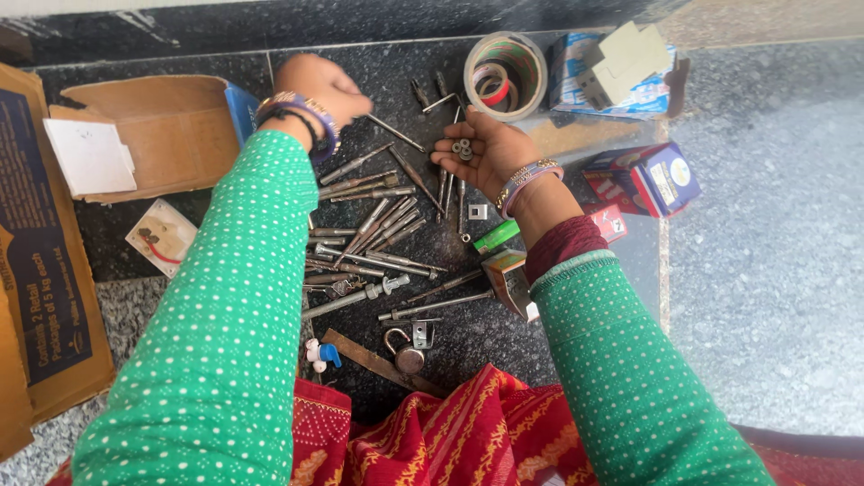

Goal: The person sits on a tiled floor and sorts scattered hardware including drill bits, washers, and screws. They open a small box, place washers inside, and continue picking up and arranging the items on the floor.

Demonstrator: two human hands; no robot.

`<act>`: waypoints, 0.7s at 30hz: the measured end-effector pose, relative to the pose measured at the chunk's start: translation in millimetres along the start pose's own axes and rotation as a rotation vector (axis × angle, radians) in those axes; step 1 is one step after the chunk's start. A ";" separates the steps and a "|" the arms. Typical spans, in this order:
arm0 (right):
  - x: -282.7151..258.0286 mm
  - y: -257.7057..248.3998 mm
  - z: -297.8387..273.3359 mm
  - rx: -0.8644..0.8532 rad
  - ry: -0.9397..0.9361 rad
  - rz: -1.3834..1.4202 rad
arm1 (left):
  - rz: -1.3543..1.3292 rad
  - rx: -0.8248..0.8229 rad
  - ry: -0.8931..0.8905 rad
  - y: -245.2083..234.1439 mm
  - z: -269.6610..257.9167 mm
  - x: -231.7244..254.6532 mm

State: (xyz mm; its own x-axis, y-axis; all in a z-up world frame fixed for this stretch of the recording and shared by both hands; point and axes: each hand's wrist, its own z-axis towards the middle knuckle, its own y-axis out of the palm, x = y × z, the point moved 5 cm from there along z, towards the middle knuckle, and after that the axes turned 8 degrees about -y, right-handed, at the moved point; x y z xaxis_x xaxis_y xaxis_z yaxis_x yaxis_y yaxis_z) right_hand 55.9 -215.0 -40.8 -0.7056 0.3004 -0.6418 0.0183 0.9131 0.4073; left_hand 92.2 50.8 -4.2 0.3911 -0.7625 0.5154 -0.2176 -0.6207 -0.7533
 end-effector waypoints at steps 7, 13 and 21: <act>-8.3 -3.6 -24.5 -0.056 -0.025 0.155 | -0.125 -0.464 0.213 29.1 -37.9 109.2; -26.6 -9.2 -53.8 -0.157 -0.166 0.243 | -0.138 -0.544 0.421 49.4 -85.4 176.2; -35.1 -31.8 -105.2 -0.018 -0.161 0.174 | -0.164 -0.557 0.520 43.5 -117.0 198.7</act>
State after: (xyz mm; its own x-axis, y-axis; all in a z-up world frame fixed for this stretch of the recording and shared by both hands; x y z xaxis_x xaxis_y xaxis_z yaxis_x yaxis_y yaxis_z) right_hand 5.5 -283.6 37.1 -0.5710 0.4944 -0.6554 0.1164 0.8390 0.5315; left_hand 55.8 -149.1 113.2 0.0177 -0.5553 0.8315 -0.6638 -0.6284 -0.4055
